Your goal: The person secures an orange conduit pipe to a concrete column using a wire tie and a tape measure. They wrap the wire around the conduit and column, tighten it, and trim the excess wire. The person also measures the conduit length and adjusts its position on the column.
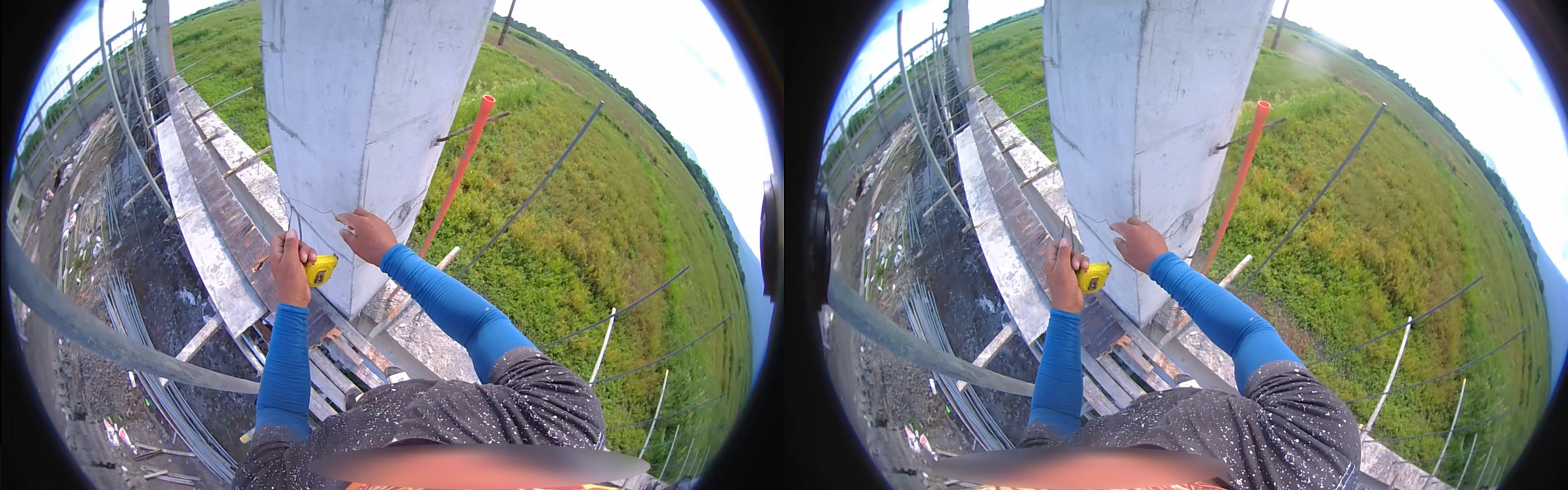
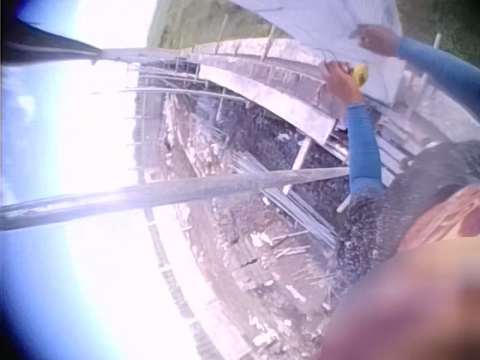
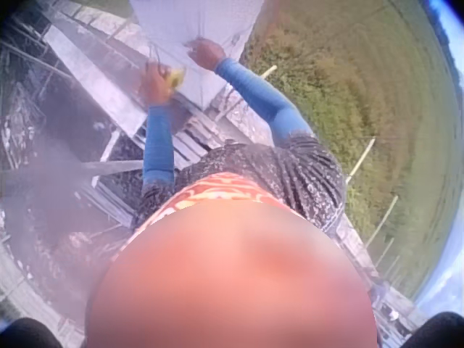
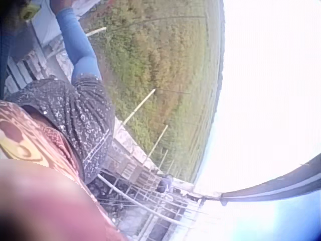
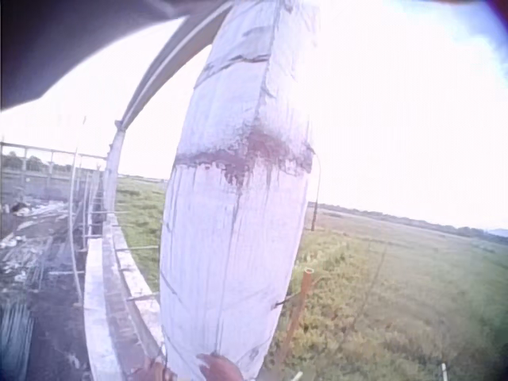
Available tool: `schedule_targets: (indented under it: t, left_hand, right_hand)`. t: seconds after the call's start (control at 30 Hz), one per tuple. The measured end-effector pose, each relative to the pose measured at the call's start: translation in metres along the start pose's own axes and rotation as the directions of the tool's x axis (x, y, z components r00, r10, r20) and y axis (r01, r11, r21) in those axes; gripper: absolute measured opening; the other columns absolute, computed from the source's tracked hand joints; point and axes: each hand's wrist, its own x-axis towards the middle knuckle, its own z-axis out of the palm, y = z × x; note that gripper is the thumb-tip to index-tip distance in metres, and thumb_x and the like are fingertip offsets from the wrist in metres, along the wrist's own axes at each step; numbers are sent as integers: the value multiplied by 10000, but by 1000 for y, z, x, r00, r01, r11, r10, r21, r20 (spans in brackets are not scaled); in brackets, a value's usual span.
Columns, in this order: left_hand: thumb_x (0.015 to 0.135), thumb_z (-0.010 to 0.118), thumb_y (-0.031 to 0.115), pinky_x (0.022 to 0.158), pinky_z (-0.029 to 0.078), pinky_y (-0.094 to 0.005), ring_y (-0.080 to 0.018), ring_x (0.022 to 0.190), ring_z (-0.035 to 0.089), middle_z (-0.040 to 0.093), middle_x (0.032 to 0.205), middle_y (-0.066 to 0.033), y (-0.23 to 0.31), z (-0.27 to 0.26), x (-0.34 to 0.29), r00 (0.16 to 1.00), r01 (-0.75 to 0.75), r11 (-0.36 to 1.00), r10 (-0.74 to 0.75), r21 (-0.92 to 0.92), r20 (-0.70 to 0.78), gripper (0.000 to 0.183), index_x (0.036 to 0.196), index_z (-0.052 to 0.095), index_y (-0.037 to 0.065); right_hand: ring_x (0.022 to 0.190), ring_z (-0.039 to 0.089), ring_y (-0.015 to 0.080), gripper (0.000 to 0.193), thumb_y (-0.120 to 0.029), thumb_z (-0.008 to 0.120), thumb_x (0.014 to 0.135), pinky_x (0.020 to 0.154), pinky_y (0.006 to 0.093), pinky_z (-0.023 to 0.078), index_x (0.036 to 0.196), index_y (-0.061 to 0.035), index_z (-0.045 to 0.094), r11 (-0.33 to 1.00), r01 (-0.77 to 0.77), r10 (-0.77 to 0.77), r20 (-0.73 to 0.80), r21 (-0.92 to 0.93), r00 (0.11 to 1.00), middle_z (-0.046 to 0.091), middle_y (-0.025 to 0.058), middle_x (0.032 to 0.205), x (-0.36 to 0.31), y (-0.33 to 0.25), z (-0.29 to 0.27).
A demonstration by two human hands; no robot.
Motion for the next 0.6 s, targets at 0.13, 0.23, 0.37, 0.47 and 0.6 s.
schedule_targets:
  t: [0.13, 0.23, 0.37, 0.47, 0.6]
  left_hand:
    - [1098, 557, 240, 599, 483, -276, -95, 611, 500, 458, 701, 18, 29, 14, 16, 990, -140, 988, 138, 68, 34, 219, 946, 496, 94]
    - [1092, 553, 247, 598, 482, -277, -96, 609, 500, 465, 697, 19, 68, 27, 51, 981, -191, 966, 180, 175, 78, 215, 957, 509, 85]
    - [1081, 552, 221, 573, 464, -282, -93, 595, 519, 481, 671, 17, 121, 42, 133, 931, -357, 854, 358, 377, 70, 192, 953, 548, 78]
    - [1065, 586, 238, 556, 463, -290, -103, 569, 531, 525, 677, -7, 142, 47, 208, 878, -442, 754, 474, 486, 63, 208, 978, 578, 49]
    - [1046, 617, 242, 557, 475, -297, -116, 558, 536, 549, 689, -28, 152, 56, 307, 782, -442, 503, 621, 742, 45, 215, 1030, 614, 28]
  right_hand:
    - [1059, 686, 393, 490, -281, 689, 932, 942, 492, 539, 1350, -34, 623, 995, 28, -18, 105, -101, 994, 696, 214, 1171, 21, 13, 6]
    - [1052, 692, 387, 370, -288, 692, 932, 916, 494, 547, 1206, -38, 687, 975, 55, 2, 260, -214, 966, 728, 196, 1079, 39, 13, -10]
    - [989, 707, 348, 163, -248, 690, 923, 791, 493, 569, 922, -87, 719, 915, 150, -106, 137, -375, 985, 729, 144, 901, 64, -35, -69]
    - [1051, 675, 291, 92, -145, 753, 851, 887, 438, 529, 925, -135, 699, 728, 561, -683, -350, -394, 641, 714, 67, 988, 110, -76, -144]
    - [1226, 610, 286, 145, -229, 772, 844, 1098, 508, 407, 951, -150, 714, 482, 432, -875, -392, -762, 284, 700, 74, 1198, 188, -108, -223]
